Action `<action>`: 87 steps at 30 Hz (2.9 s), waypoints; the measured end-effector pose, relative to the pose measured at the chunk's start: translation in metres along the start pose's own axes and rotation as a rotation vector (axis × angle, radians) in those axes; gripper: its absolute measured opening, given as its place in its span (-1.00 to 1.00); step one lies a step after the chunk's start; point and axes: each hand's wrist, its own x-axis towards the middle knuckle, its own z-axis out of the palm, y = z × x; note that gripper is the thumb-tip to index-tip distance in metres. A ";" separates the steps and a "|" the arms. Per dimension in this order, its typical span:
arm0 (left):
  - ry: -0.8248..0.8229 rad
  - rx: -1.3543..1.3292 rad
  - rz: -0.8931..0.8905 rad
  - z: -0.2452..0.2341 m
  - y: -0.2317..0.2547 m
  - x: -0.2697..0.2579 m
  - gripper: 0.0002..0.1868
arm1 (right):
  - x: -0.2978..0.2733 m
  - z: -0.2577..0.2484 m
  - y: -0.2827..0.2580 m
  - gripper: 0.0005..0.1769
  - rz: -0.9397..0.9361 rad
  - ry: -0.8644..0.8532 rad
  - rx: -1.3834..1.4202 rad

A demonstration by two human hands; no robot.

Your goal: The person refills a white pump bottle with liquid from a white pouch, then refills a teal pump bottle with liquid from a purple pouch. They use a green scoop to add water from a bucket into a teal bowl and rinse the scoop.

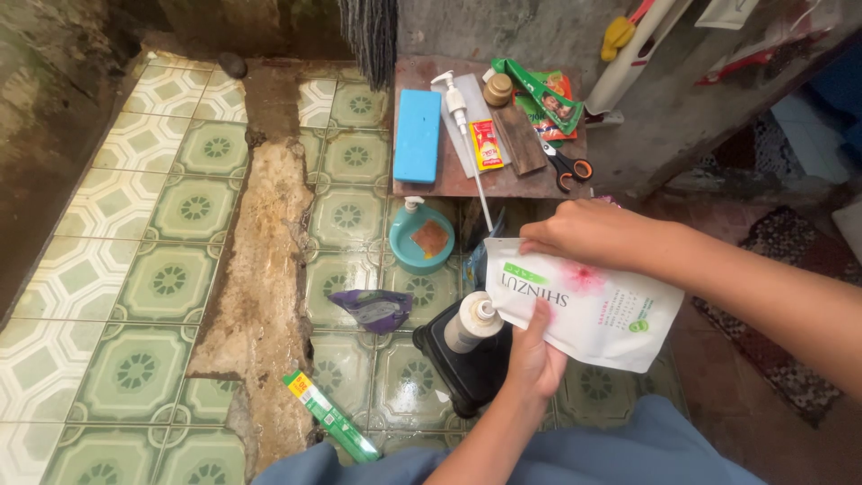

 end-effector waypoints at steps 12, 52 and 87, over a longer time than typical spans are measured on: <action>0.027 0.014 0.008 -0.005 0.000 0.005 -0.34 | 0.007 0.009 0.009 -0.66 -0.056 0.019 0.011; -0.033 -0.042 0.044 0.001 0.011 0.009 -0.33 | 0.002 -0.004 -0.007 -0.68 0.111 -0.058 0.022; -0.037 -0.074 -0.001 0.025 0.016 0.002 -0.29 | -0.004 -0.017 -0.010 -0.67 0.108 -0.042 -0.023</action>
